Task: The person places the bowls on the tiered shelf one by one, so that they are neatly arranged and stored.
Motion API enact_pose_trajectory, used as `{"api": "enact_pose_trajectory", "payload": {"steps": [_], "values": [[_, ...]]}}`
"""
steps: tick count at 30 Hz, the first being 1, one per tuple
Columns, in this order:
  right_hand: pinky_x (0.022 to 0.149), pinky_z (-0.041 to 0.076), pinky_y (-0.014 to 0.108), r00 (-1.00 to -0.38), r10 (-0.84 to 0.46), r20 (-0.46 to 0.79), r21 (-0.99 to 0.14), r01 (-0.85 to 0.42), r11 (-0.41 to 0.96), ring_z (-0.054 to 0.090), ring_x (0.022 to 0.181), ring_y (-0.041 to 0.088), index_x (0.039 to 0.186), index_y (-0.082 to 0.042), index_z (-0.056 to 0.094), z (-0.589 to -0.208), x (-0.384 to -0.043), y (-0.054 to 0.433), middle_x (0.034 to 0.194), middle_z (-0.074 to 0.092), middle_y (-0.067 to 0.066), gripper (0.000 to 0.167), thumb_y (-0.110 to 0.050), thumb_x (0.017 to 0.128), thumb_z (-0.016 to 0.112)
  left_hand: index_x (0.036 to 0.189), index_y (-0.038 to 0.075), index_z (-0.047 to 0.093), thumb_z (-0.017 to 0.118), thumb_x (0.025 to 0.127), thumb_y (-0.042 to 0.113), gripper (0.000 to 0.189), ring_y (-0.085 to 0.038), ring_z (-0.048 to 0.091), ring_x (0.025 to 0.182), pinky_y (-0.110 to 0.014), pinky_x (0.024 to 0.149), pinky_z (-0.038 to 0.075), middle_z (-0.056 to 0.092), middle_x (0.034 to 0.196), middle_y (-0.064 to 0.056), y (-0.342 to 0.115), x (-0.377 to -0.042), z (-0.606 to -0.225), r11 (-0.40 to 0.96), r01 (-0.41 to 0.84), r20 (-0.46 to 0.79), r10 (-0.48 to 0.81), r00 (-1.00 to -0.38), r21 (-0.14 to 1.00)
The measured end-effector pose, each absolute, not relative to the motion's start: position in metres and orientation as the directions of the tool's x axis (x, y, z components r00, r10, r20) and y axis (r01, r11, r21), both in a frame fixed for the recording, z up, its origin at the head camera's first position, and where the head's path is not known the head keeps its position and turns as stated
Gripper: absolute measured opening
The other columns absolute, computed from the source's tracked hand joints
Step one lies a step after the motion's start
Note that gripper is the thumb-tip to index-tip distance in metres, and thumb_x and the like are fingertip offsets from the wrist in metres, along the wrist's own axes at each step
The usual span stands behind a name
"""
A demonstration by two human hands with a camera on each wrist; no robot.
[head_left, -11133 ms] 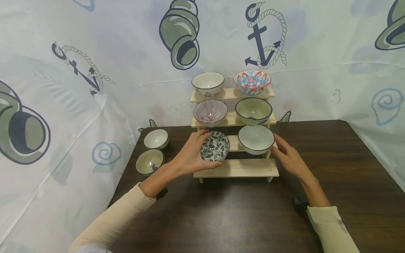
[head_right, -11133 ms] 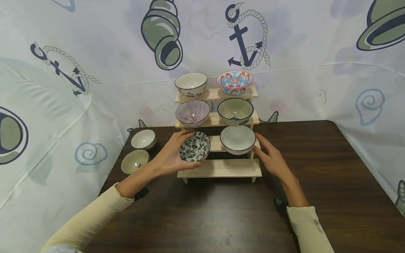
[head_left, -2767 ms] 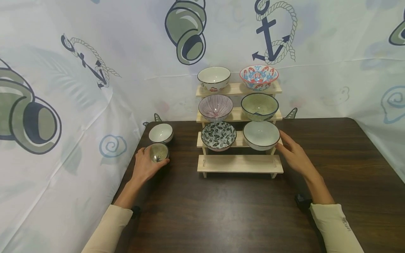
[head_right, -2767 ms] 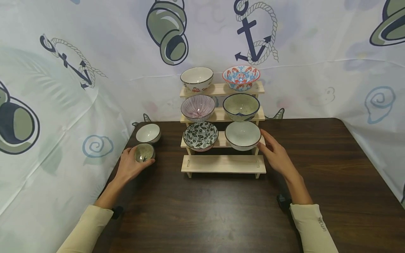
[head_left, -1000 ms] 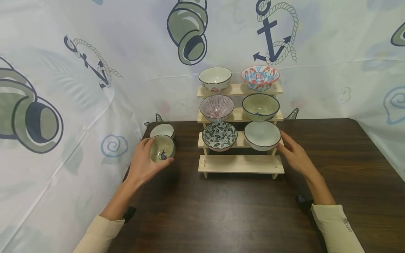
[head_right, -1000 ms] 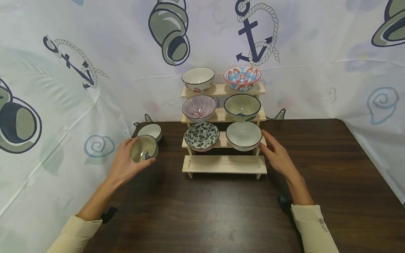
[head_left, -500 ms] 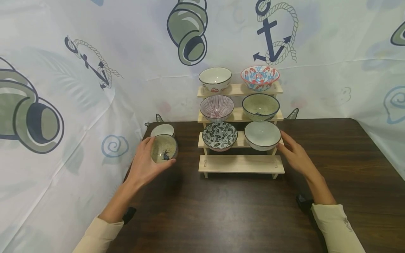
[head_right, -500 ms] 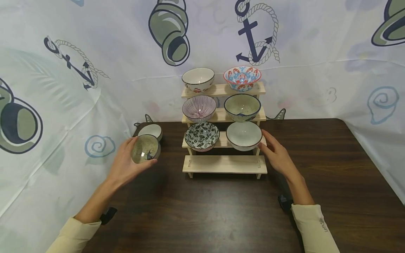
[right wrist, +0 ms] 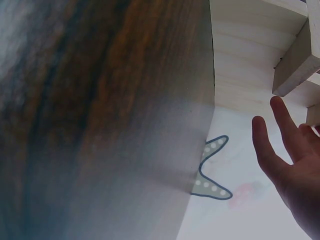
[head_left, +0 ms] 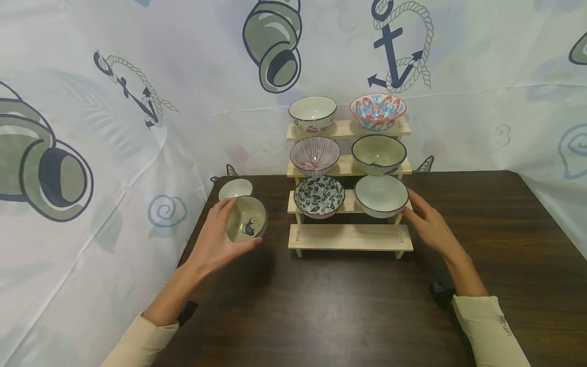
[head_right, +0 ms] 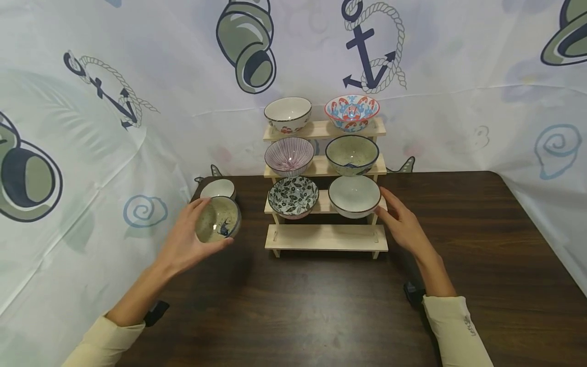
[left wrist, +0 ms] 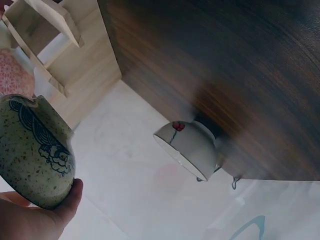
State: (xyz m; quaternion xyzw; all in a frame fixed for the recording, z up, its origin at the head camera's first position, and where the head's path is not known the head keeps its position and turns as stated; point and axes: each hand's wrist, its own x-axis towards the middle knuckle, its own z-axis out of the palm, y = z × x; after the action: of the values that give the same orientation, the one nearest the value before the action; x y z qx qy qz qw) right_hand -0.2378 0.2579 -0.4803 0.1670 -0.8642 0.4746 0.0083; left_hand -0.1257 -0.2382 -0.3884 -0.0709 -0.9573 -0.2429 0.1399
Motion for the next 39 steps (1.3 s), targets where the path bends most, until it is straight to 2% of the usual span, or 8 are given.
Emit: {"api": "enact_pose_trajectory", "payload": {"steps": [12, 21, 29, 39], "values": [[0.114, 0.031, 0.074, -0.945, -0.284, 0.165, -0.826, -0.290, 0.484, 0.022, 0.156, 0.050, 0.166, -0.020, 0.023, -0.481, -0.239, 0.259, 0.171, 0.023, 0.018, 0.066, -0.034, 0.109, 0.052, 0.160, 0.018, 0.037, 0.090, 0.071, 0.053, 0.109, -0.029, 0.043, 0.142, -0.059, 0.112, 0.041, 0.038, 0.161, -0.008, -0.238, -0.126, -0.392, 0.817, 0.285, 0.262, 0.170, -0.950, 0.502], [0.114, 0.031, 0.073, -0.945, -0.281, 0.165, -0.826, -0.289, 0.484, 0.023, 0.155, 0.051, 0.166, -0.019, 0.025, -0.479, -0.236, 0.258, 0.170, 0.024, 0.019, 0.065, -0.034, 0.108, 0.053, 0.160, 0.016, 0.036, 0.091, 0.069, 0.051, 0.112, -0.029, 0.041, 0.146, -0.059, 0.115, 0.040, 0.037, 0.163, -0.007, -0.235, -0.129, -0.399, 0.808, 0.324, 0.270, 0.213, -0.939, 0.492], [0.114, 0.032, 0.073, -0.941, -0.285, 0.181, -0.827, -0.302, 0.473, 0.024, 0.155, 0.050, 0.166, -0.020, 0.026, -0.480, -0.238, 0.257, 0.170, 0.025, 0.018, 0.064, -0.032, 0.109, 0.053, 0.159, 0.016, 0.039, 0.092, 0.068, 0.050, 0.110, -0.027, 0.043, 0.143, -0.057, 0.112, 0.042, 0.038, 0.162, -0.004, -0.228, -0.124, -0.397, 0.781, 0.344, 0.264, 0.236, -0.935, 0.521], [0.113, 0.033, 0.074, -0.944, -0.282, 0.171, -0.828, -0.293, 0.478, 0.026, 0.154, 0.051, 0.166, -0.020, 0.025, -0.481, -0.236, 0.257, 0.170, 0.024, 0.019, 0.065, -0.034, 0.108, 0.053, 0.160, 0.017, 0.037, 0.091, 0.069, 0.051, 0.111, -0.027, 0.042, 0.144, -0.055, 0.109, 0.046, 0.037, 0.162, -0.006, -0.221, -0.119, -0.401, 0.777, 0.383, 0.263, 0.286, -0.921, 0.499]]}}
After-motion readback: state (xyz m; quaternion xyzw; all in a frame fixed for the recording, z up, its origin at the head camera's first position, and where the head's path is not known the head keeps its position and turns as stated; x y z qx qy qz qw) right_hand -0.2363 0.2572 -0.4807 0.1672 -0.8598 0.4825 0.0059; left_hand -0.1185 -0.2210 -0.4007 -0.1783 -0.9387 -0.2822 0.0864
